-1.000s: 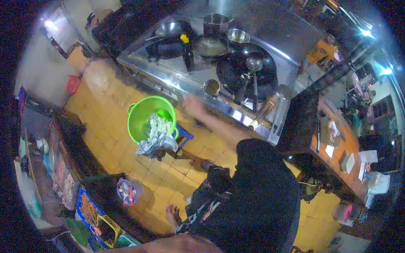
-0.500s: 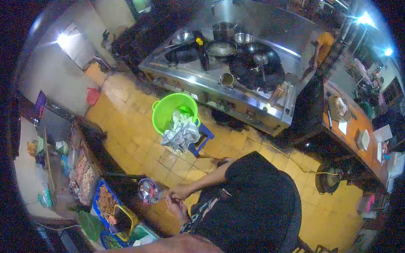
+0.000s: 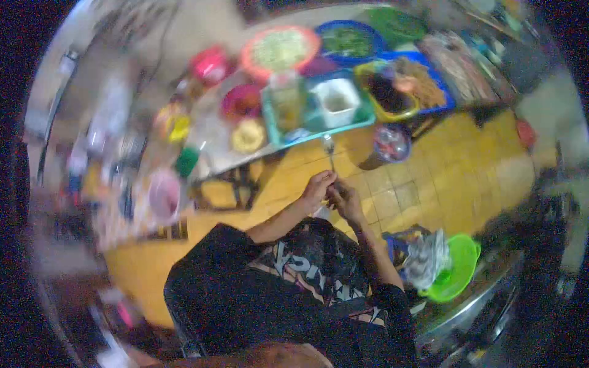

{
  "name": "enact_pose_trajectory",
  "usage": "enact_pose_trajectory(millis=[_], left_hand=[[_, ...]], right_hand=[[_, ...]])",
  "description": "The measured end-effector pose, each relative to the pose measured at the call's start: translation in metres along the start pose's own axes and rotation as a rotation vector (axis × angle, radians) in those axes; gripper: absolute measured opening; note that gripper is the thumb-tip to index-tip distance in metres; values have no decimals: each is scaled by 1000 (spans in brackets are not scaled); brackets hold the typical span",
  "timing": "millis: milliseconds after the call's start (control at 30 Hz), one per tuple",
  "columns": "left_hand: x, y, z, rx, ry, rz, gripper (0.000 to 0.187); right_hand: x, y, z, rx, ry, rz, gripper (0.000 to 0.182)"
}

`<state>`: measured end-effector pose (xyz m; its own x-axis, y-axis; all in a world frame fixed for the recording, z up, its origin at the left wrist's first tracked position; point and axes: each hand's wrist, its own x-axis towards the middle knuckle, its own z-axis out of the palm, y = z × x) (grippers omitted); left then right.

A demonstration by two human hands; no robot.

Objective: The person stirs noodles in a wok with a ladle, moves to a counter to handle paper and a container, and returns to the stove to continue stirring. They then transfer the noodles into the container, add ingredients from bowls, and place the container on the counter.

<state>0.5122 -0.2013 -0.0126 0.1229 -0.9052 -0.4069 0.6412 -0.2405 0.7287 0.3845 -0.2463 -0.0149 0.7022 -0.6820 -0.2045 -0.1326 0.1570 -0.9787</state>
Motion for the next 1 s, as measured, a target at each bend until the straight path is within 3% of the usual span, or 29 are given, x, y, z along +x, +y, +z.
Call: enact_pose_trajectory(millis=[33, 100, 167, 233, 300, 333, 367, 400, 433, 467, 500, 533, 567, 600, 633, 700, 800, 900, 933, 1000], left_hand=[[2, 1, -18, 51, 124, 89, 19], [-13, 28, -54, 0, 92, 169, 23], [-26, 38, -70, -29, 396, 360, 27], [-61, 47, -98, -66, 568, 388, 28], [-104, 35, -119, -203, 606, 378, 28], [-124, 14, -135, -214, 674, 431, 28], [-151, -10, -145, -251, 787, 491, 28], [-185, -36, -146, -281, 936, 477, 27], [-215, -62, -152, -322, 1088, 458, 27], [-250, -90, -151, -377, 1217, 530, 27], [-285, -122, -144, -489, 1369, 542, 26], [-317, -155, -132, -605, 1499, 547, 26], [-349, -189, -118, -693, 1628, 576, 26], [-343, -196, -111, -760, 1756, 559, 25], [-366, -216, -80, -871, 1859, 642, 25], [-400, -271, -52, -1110, 2059, 675, 21], [-407, -305, -26, -1271, 2122, 686, 32], [-424, -320, -24, -1415, 2128, 754, 30], [-432, -325, -35, -1415, 2126, 775, 30], [-456, -337, -60, -1539, 2020, 836, 28]], right_hand=[[16, -4, 15, 84, -40, 35, 26], [51, -4, 41, 110, -146, 40, 24], [79, -28, 71, -10, -110, 54, 26], [141, 0, 85, -461, -154, -275, 19], [181, -11, 107, -526, -242, -332, 19], [264, 70, 100, -726, -236, -848, 21], [243, 12, 124, -1116, -199, -939, 20], [239, -9, 139, -1532, -285, -920, 24], [247, -16, 163, -1552, -360, -706, 25], [247, -19, 176, -1539, -457, -693, 28], [267, -5, 190, -1782, -524, -820, 31], [220, -46, 208, -1756, -614, -791, 31], [263, -9, 216, -1613, -565, -664, 31], [357, 34, 210, -1565, -626, -946, 30], [360, 20, 222, -1711, -651, -776, 31], [354, 3, 238, -1823, -701, -785, 31], [328, -22, 299, -1793, -672, -724, 36], [244, -54, 357, -1756, -548, -595, 48], [179, -58, 364, -1557, -532, -999, 48], [124, -36, 420, -1326, -799, -1026, 54]])
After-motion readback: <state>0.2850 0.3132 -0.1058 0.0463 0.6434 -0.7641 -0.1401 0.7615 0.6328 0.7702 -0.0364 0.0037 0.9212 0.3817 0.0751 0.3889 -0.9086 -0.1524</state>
